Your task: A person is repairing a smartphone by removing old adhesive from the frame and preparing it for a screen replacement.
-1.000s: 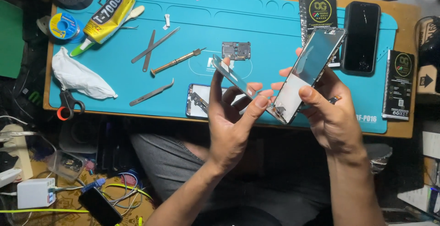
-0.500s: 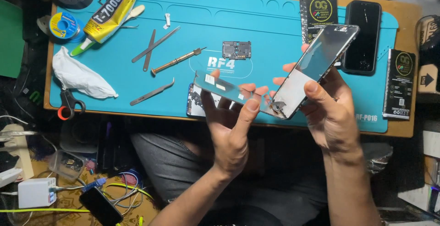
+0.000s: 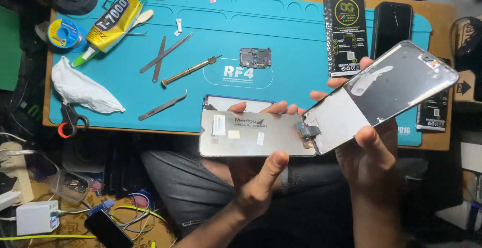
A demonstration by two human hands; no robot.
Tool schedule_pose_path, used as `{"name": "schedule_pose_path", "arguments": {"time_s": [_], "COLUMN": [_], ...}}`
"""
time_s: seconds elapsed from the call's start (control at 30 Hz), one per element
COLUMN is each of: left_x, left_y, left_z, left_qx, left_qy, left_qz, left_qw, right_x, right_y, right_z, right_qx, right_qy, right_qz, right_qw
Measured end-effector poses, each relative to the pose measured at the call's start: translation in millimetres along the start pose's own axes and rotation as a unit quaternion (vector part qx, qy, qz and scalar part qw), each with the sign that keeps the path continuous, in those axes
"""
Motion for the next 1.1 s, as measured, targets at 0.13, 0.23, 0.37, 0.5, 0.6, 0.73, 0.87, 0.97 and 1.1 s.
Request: {"name": "schedule_pose_path", "arguments": {"time_s": [0.13, 0.23, 0.37, 0.5, 0.6, 0.73, 0.87, 0.97, 1.1], "left_x": [2.1, 2.8, -0.6, -1.2, -4.6, -6.1, -10.9, -12.4, -15.6], "left_y": [-0.8, -0.6, -2.3, -5.6, -9.3, -12.1, -17.0, -23.6, -29.6], "left_z": [-5.4, -6.9, 0.2, 2.7, 2.9, 0.5, -3.5, -7.8, -7.4], "left_qx": [0.009, 0.0, 0.029, 0.012, 0.004, 0.026, 0.054, 0.126, 0.165], "left_qy": [-0.02, 0.008, -0.002, -0.017, -0.027, -0.033, -0.056, -0.097, -0.118], "left_qz": [0.005, -0.001, -0.007, -0.014, -0.016, -0.015, -0.007, 0.01, 0.021], "left_qw": [1.0, 1.0, 1.0, 1.0, 0.999, 0.999, 0.997, 0.987, 0.979], "right_x": [2.0, 4.3, 4.7, 3.2, 3.2, 1.3, -1.9, -4.0, -5.4], "right_y": [1.3, 1.7, 4.7, 0.7, 4.9, 2.1, 0.1, -2.9, -3.1], "right_z": [1.2, 1.3, 0.9, 4.1, 1.1, 0.8, 0.6, 2.2, 1.0], "right_qx": [0.004, -0.009, 0.024, 0.014, 0.006, -0.016, -0.039, -0.078, -0.069], "right_qy": [-0.001, -0.008, -0.003, 0.004, 0.014, 0.027, 0.05, 0.063, 0.068], "right_qz": [0.031, 0.049, 0.034, 0.01, 0.01, 0.0, -0.013, -0.018, -0.009], "right_qw": [1.0, 0.999, 0.999, 1.0, 1.0, 1.0, 0.998, 0.995, 0.995]}}
Point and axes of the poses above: each hand's wrist, its own x-axis away from the middle knuckle, its own y-axis out of the palm, z = x × y, the point moved 4 cm from there along -x, towards the middle knuckle, and after that the axes turned 6 degrees about -x, right-handed, at the moved point
